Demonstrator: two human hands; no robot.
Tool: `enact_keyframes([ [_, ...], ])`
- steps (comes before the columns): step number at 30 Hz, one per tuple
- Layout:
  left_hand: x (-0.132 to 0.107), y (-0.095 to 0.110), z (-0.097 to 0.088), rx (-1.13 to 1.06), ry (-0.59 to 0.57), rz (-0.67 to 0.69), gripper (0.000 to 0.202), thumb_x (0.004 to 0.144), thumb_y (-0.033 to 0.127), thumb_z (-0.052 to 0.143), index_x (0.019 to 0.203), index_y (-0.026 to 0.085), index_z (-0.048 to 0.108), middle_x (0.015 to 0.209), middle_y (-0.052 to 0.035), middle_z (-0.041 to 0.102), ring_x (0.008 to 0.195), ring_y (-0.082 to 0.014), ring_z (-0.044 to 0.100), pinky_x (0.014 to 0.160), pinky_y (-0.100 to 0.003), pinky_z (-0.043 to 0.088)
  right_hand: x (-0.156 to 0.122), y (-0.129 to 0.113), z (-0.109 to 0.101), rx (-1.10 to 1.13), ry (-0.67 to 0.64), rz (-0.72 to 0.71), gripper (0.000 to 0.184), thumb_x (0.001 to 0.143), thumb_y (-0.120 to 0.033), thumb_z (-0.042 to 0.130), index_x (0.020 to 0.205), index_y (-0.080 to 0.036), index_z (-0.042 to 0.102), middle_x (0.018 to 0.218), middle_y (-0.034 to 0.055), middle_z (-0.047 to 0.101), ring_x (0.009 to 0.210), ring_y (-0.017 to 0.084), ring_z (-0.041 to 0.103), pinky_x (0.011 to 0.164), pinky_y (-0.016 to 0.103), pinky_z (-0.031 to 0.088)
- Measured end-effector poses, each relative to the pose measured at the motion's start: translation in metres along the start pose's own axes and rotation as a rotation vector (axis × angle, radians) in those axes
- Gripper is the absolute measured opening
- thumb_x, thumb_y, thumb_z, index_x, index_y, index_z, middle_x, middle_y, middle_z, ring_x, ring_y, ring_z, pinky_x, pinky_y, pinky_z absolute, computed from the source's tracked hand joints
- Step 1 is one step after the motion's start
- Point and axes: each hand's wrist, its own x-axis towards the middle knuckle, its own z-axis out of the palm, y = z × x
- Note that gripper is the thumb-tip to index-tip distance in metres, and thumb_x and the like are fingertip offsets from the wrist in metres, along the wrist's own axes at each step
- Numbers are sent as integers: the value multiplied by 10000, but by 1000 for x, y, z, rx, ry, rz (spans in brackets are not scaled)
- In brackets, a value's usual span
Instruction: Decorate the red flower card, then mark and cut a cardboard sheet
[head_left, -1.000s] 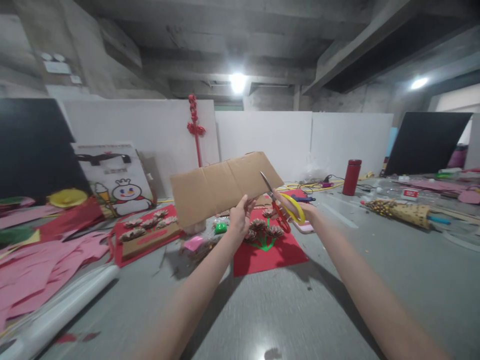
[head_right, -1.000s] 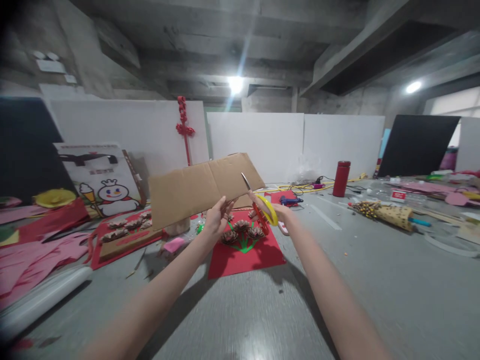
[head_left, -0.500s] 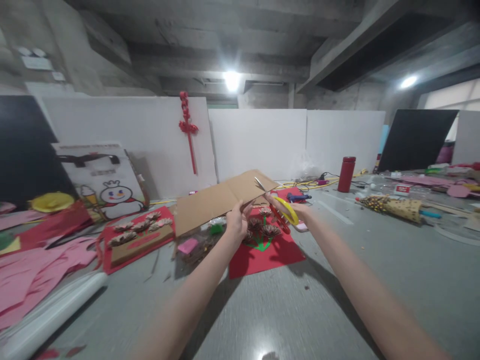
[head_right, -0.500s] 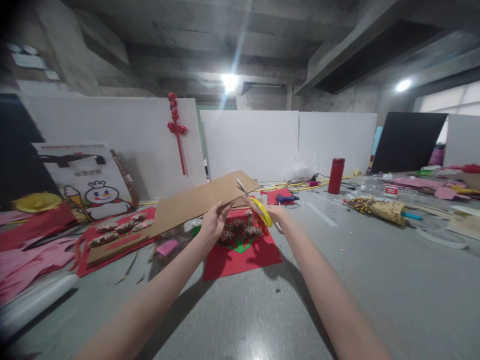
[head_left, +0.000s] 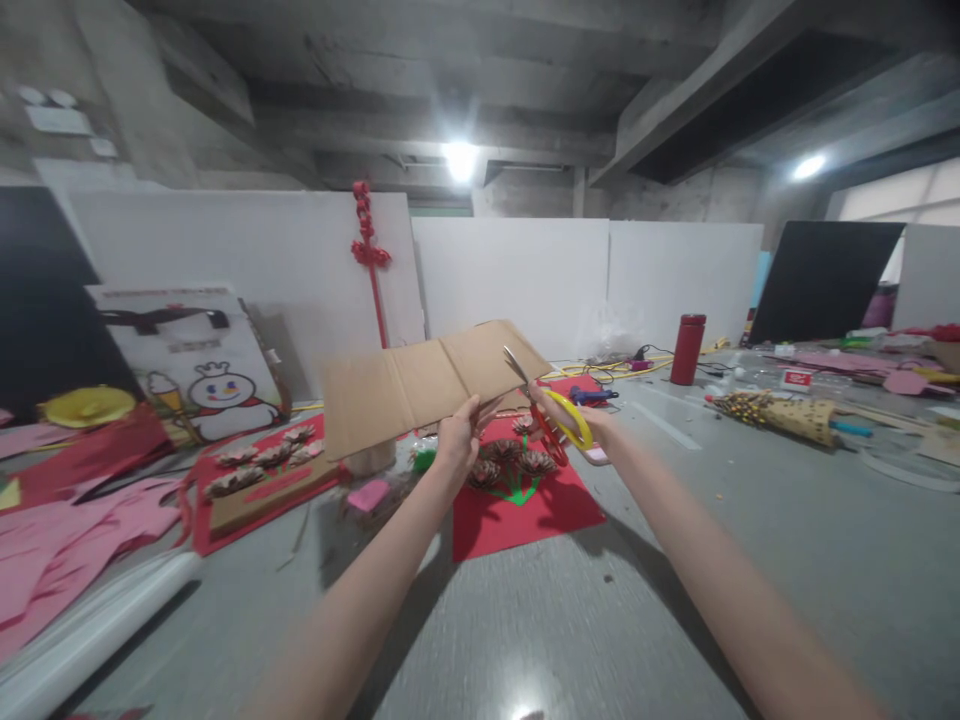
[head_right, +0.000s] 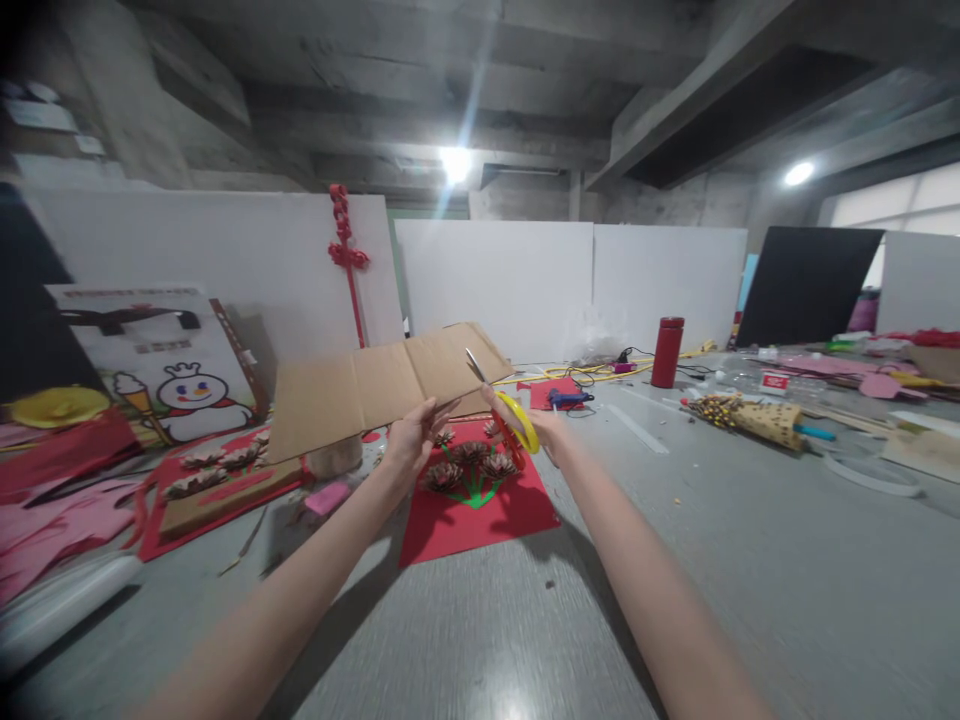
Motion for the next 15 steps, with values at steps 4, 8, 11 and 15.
enact_keyframes([
  [4,-1,3,-1,43,10,18,185,713,23,441,625,70,597,608,-43,653,592,-129,625,506,-170,469,-1,-5,1,77,-147,49,710,686,-686,169,973,-124,496,852,150,596,571,159,559,480,264,429],
  [8,0,3,-3,75,-9,60,148,692,28,468,660,66,608,661,-54,661,643,-151,628,499,-182,472,0,-3,3,45,-130,30,744,673,-704,124,921,-125,519,879,152,587,598,159,544,490,268,411],
  [11,2,3,-4,98,-30,89,141,687,38,479,653,66,612,693,-64,662,647,-160,629,498,-194,477,-1,-2,4,26,-108,-32,723,678,-698,121,825,-140,557,833,125,593,565,140,505,500,263,396],
  [15,2,3,-6,114,-38,98,150,689,41,477,633,71,613,700,-71,663,618,-155,629,513,-201,483,-6,-4,6,31,-80,-101,672,698,-676,141,776,-166,571,782,84,589,564,139,485,507,262,383],
])
